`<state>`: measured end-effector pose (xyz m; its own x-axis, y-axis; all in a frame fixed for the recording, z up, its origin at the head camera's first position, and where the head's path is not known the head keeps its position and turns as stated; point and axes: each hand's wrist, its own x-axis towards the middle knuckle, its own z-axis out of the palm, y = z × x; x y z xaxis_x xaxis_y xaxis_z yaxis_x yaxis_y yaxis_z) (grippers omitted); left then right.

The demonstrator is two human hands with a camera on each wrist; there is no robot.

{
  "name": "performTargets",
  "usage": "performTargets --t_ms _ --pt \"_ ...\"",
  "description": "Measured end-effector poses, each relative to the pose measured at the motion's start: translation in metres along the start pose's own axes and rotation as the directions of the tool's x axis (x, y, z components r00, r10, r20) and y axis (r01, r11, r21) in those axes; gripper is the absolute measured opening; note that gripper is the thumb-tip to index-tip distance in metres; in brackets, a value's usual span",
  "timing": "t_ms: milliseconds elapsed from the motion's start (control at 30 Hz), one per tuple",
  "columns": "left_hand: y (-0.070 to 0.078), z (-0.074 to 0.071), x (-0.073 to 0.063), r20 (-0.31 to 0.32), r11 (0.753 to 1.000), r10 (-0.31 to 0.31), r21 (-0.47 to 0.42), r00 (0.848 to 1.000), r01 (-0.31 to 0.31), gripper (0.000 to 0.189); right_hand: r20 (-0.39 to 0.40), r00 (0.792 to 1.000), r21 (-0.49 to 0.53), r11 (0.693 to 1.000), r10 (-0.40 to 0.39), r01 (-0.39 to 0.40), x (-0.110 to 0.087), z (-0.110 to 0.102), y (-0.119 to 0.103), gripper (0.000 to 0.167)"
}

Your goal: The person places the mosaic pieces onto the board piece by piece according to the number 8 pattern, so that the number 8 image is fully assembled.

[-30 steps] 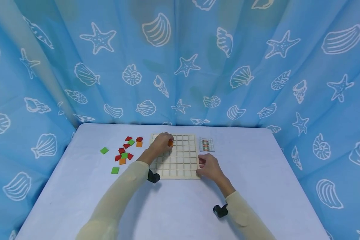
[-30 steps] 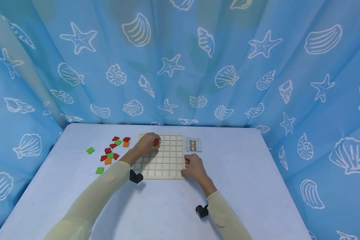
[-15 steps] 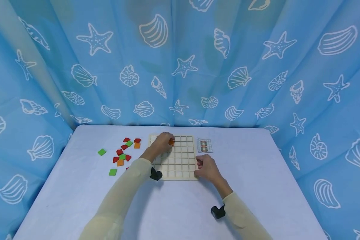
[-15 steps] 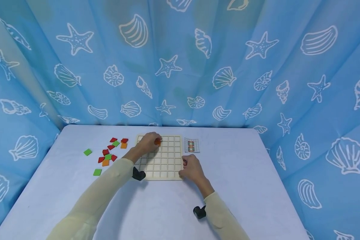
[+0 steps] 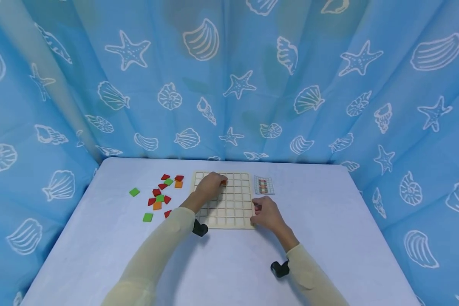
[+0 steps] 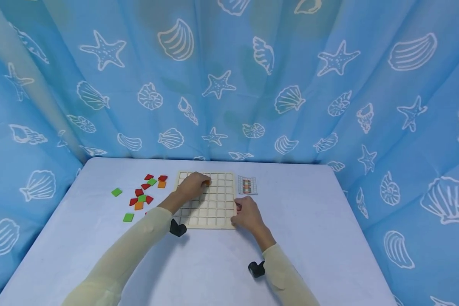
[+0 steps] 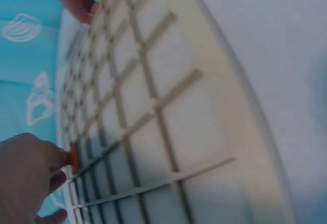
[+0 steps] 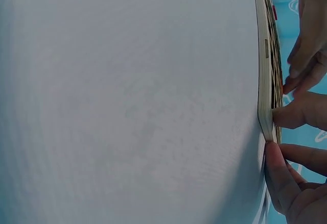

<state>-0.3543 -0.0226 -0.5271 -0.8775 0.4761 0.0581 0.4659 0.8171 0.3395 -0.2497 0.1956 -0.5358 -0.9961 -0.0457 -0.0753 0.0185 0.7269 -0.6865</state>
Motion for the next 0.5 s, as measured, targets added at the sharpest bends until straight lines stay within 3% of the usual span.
performTargets --t_ms 133,233,367,500 --pt "-0.007 -0.013 -0.005 -0.036 0.999 0.021 0.048 0.999 -0.020 0.044 0.001 1.000 -0.006 1.000 0.011 -0.011 0.000 0.000 0.002 0.067" --pt "-0.024 -0.029 -0.012 -0.075 0.999 -0.001 0.051 0.997 0.005 0.041 0.001 1.000 -0.008 1.000 0.024 -0.024 -0.001 0.000 0.000 0.067" --pt "-0.057 -0.044 -0.026 -0.069 0.990 -0.134 0.042 0.989 0.137 0.035 0.006 0.999 -0.009 0.999 0.036 -0.036 -0.001 0.002 -0.002 0.068" --pt "-0.083 -0.051 -0.039 -0.035 0.957 -0.286 0.046 0.957 0.288 0.032 0.007 0.999 -0.015 0.999 0.037 -0.037 -0.001 0.001 -0.004 0.068"
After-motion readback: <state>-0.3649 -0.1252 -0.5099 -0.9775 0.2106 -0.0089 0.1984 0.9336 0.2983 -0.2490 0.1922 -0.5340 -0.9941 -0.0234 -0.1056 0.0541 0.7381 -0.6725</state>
